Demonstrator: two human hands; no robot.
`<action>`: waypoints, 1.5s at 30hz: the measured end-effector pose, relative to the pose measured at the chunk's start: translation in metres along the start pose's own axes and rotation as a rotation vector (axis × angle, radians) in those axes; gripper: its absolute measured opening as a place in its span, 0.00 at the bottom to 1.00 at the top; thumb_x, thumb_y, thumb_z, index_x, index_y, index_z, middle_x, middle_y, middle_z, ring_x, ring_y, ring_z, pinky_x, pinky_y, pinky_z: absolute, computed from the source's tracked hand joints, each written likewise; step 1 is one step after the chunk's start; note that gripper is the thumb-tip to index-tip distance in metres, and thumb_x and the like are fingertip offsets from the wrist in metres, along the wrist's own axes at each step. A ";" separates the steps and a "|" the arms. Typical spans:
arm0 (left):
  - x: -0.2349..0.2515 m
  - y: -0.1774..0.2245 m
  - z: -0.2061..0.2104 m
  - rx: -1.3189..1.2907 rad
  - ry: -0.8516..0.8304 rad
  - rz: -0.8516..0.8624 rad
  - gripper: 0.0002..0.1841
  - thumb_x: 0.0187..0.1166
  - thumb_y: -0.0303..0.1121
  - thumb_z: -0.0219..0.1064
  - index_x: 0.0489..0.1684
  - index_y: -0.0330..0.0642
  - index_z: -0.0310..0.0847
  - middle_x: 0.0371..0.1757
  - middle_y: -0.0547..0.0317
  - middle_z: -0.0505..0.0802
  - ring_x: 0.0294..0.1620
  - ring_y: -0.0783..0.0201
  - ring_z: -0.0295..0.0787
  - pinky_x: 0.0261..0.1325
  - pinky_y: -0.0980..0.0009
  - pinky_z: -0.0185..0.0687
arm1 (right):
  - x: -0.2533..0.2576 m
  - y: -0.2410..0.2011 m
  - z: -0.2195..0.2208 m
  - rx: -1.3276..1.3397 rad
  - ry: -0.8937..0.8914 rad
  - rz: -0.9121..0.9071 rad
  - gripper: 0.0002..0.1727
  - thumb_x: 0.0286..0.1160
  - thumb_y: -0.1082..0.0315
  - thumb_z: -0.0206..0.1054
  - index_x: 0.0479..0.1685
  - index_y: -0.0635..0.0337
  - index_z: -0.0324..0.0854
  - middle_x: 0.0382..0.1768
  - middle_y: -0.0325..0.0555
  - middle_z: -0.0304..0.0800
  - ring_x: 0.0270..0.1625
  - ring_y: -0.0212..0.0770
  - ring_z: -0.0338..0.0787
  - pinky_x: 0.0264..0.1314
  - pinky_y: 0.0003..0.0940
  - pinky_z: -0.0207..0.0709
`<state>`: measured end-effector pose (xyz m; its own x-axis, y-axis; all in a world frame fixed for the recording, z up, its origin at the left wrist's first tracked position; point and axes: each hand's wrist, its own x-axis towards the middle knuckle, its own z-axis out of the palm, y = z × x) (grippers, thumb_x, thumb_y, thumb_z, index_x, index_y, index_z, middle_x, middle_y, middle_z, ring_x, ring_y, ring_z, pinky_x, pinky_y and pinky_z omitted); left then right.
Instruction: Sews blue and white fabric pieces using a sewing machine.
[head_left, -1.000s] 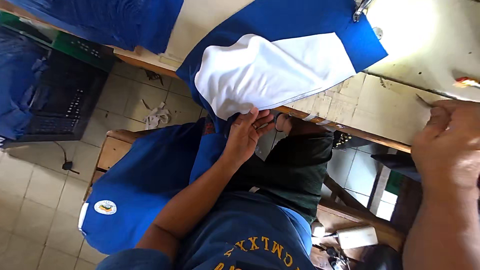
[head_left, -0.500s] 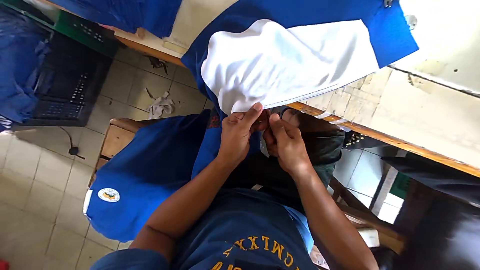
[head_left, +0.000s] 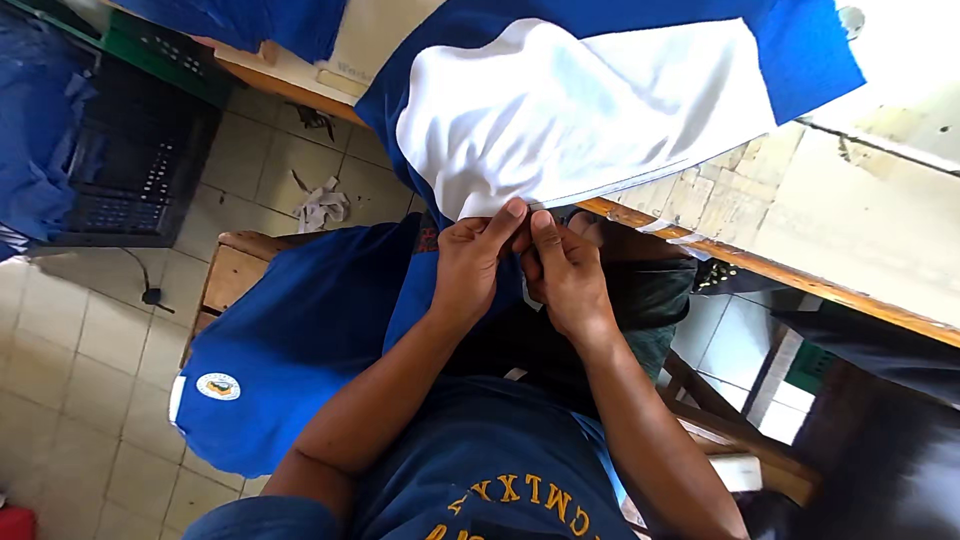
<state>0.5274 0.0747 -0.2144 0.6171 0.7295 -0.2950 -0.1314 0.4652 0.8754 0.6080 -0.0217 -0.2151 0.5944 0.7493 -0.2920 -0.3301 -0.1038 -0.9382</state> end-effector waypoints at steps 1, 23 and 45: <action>0.000 0.000 0.000 -0.004 0.001 0.005 0.08 0.83 0.35 0.71 0.40 0.41 0.92 0.39 0.59 0.96 0.39 0.70 0.93 0.50 0.72 0.91 | 0.000 -0.001 0.001 0.004 0.003 0.002 0.23 0.95 0.54 0.50 0.37 0.58 0.83 0.15 0.34 0.72 0.12 0.26 0.64 0.12 0.21 0.61; -0.005 0.028 -0.025 -0.109 0.018 -0.010 0.10 0.90 0.31 0.59 0.56 0.36 0.82 0.55 0.46 0.96 0.57 0.52 0.96 0.68 0.54 0.89 | -0.006 -0.078 -0.091 -1.079 0.285 -0.558 0.18 0.87 0.66 0.62 0.69 0.61 0.83 0.55 0.52 0.94 0.48 0.41 0.93 0.48 0.38 0.86; -0.006 -0.004 0.045 -0.031 -0.164 -0.123 0.11 0.86 0.33 0.67 0.60 0.42 0.83 0.50 0.53 0.96 0.44 0.61 0.98 0.52 0.65 0.95 | -0.050 -0.031 -0.063 -0.521 0.234 -0.398 0.25 0.94 0.51 0.50 0.66 0.64 0.79 0.36 0.39 0.86 0.28 0.27 0.81 0.29 0.25 0.79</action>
<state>0.5588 0.0454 -0.1992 0.7478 0.5757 -0.3308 -0.0695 0.5633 0.8233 0.6346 -0.0974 -0.1834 0.7588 0.6412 0.1147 0.3056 -0.1948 -0.9320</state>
